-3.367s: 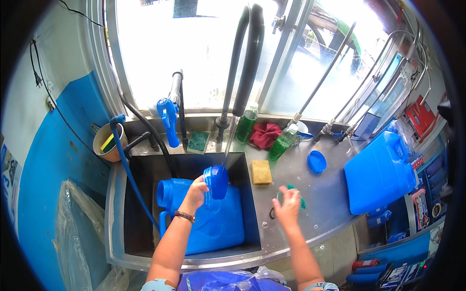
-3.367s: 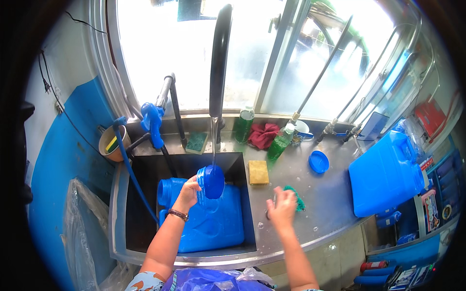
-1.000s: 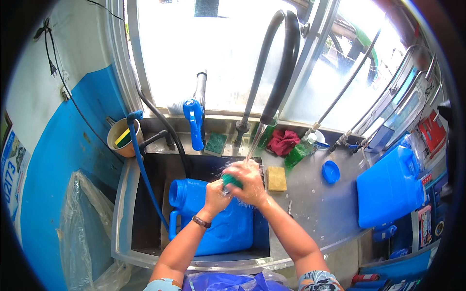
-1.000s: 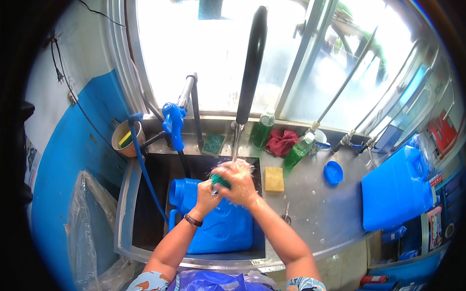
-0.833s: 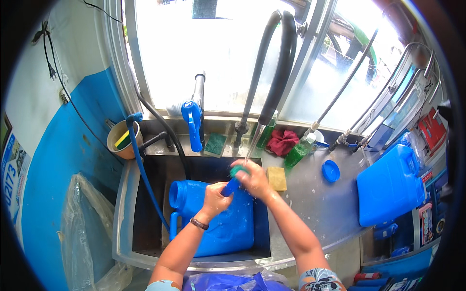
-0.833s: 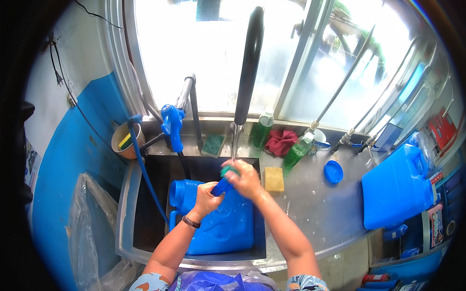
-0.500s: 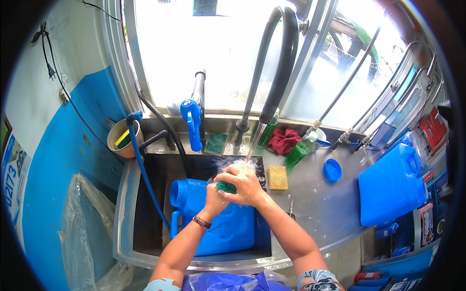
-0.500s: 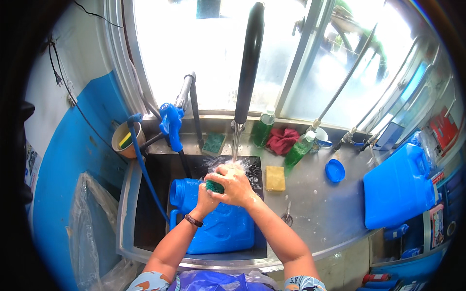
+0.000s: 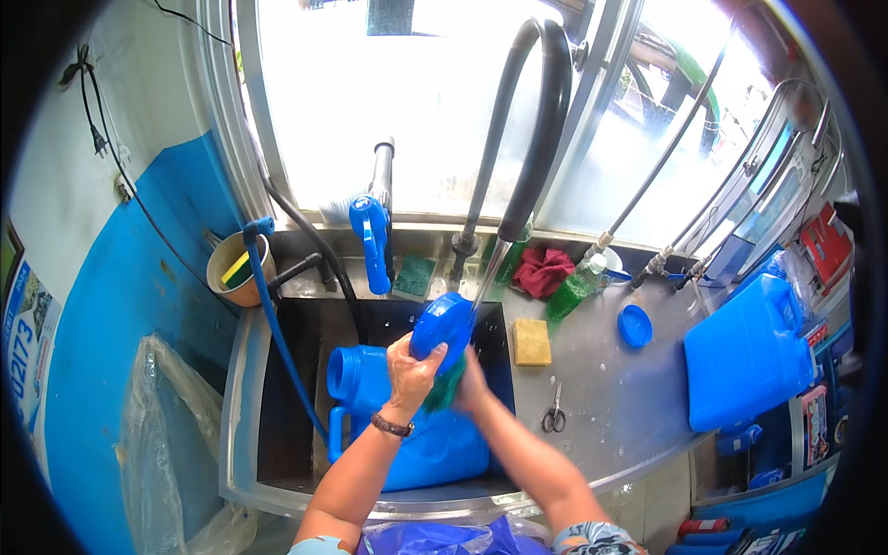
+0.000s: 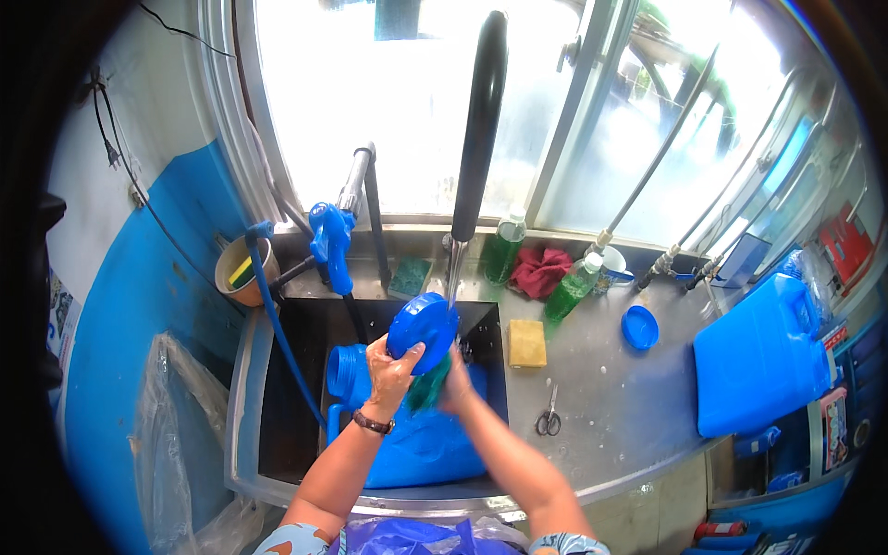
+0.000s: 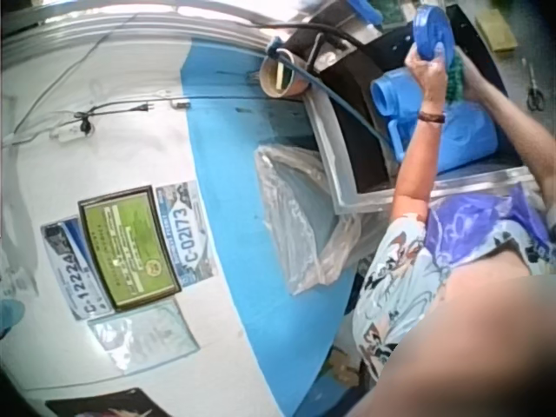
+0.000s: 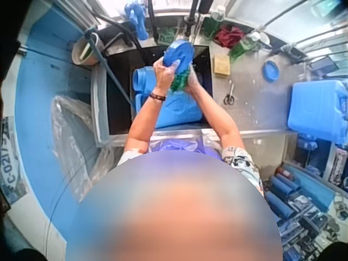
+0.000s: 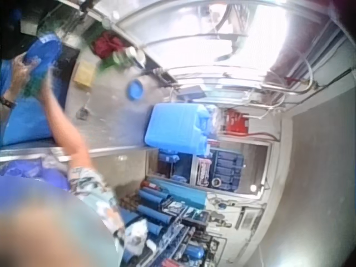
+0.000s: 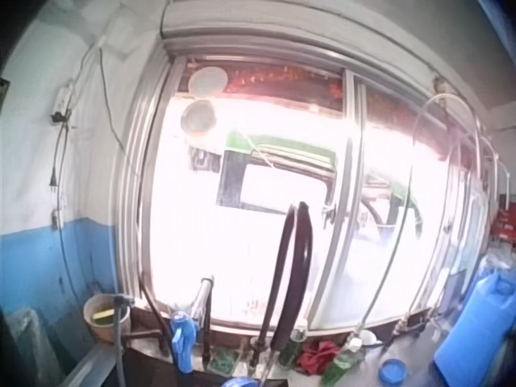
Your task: The person washes a blue plastic container and its cap in a sink using a green scrubber and running water. They rinse the container, scrub the interior and exterior, and then place it on a counter. The person also uses a hairdryer to dry the container and cap.
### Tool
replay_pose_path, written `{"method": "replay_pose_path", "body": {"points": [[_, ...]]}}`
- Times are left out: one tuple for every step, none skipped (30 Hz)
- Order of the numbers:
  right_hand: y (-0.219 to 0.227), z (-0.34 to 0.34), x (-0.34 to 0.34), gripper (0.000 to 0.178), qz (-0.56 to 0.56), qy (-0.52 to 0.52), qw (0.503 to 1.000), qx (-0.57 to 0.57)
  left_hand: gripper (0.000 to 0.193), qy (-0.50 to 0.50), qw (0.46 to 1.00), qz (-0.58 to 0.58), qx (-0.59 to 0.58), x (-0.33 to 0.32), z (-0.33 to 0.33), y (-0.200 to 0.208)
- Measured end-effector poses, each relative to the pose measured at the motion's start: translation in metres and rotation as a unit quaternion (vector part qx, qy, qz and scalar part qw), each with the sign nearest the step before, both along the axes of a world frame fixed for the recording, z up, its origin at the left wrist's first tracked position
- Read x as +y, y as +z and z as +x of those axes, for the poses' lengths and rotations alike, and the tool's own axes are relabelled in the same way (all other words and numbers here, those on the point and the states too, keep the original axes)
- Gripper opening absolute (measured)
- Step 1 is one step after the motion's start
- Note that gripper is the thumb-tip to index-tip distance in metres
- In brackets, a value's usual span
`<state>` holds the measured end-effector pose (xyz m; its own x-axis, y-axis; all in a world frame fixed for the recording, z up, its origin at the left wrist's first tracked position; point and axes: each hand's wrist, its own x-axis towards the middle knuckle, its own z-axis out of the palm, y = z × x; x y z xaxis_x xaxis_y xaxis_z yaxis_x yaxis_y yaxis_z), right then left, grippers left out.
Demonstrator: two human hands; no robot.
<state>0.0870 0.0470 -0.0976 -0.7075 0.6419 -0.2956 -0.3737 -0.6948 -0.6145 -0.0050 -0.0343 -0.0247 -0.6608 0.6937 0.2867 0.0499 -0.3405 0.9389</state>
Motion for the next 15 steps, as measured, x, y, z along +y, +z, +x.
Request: {"method": "replay_pose_path", "body": {"points": [[-0.009, -0.006, -0.016, 0.057, -0.049, 0.01, 0.999, 0.018, 0.01, -0.009, 1.0, -0.008, -0.023, 0.002, -0.002, 0.0], [-0.013, -0.005, -0.024, 0.054, -0.097, 0.016, 0.995, 0.031, 0.011, -0.022, 0.998, -0.017, -0.051, 0.003, -0.002, -0.001], [0.002, -0.003, -0.016, 0.053, -0.09, 0.016, 0.995, 0.04, 0.012, -0.058, 0.991, -0.014, -0.118, -0.001, -0.009, -0.004], [0.021, 0.001, 0.004, 0.053, -0.082, 0.015, 0.995, 0.048, 0.012, -0.074, 0.992, -0.032, -0.093, -0.008, -0.014, -0.009], [0.023, 0.012, 0.03, 0.051, 0.047, 0.03, 0.998, 0.013, 0.011, -0.1, 0.991, -0.047, -0.069, -0.012, -0.016, -0.012], [0.025, 0.02, 0.056, 0.05, 0.179, 0.046, 0.983, -0.024, 0.011, -0.123, 0.99, -0.058, -0.043, -0.012, -0.017, -0.013], [0.039, 0.021, 0.067, 0.046, 0.362, 0.047, 0.925, -0.108, 0.011, -0.125, 0.986, -0.104, -0.032, -0.014, -0.018, -0.011], [0.057, 0.019, 0.067, 0.042, 0.529, 0.05, 0.826, -0.186, 0.011, -0.124, 0.984, -0.122, 0.05, -0.014, -0.02, -0.014], [0.088, 0.013, 0.051, 0.034, 0.613, 0.069, 0.752, -0.233, 0.012, -0.118, 0.975, -0.14, 0.129, -0.013, -0.023, -0.021], [0.108, 0.007, 0.041, 0.032, 0.812, 0.033, 0.539, -0.219, 0.012, -0.112, 0.958, -0.16, 0.209, -0.01, -0.025, -0.027], [0.116, 0.008, 0.035, 0.033, 0.825, 0.02, 0.522, -0.215, 0.015, -0.081, 0.96, -0.114, 0.242, -0.004, -0.017, -0.023], [0.12, 0.009, 0.031, 0.035, 0.837, 0.008, 0.505, -0.209, 0.014, -0.084, 0.963, -0.108, 0.233, -0.005, -0.014, -0.019], [0.099, 0.012, 0.045, 0.038, 0.681, 0.036, 0.708, -0.184, 0.014, -0.086, 0.965, -0.103, 0.224, -0.009, -0.012, -0.012], [0.07, 0.023, 0.07, 0.043, 0.482, 0.054, 0.861, -0.152, 0.013, -0.096, 0.968, -0.09, 0.215, -0.008, -0.005, -0.001], [0.042, 0.028, 0.084, 0.053, 0.409, 0.029, 0.898, -0.159, 0.013, -0.056, 0.98, -0.047, 0.184, -0.006, 0.003, 0.005]]}}
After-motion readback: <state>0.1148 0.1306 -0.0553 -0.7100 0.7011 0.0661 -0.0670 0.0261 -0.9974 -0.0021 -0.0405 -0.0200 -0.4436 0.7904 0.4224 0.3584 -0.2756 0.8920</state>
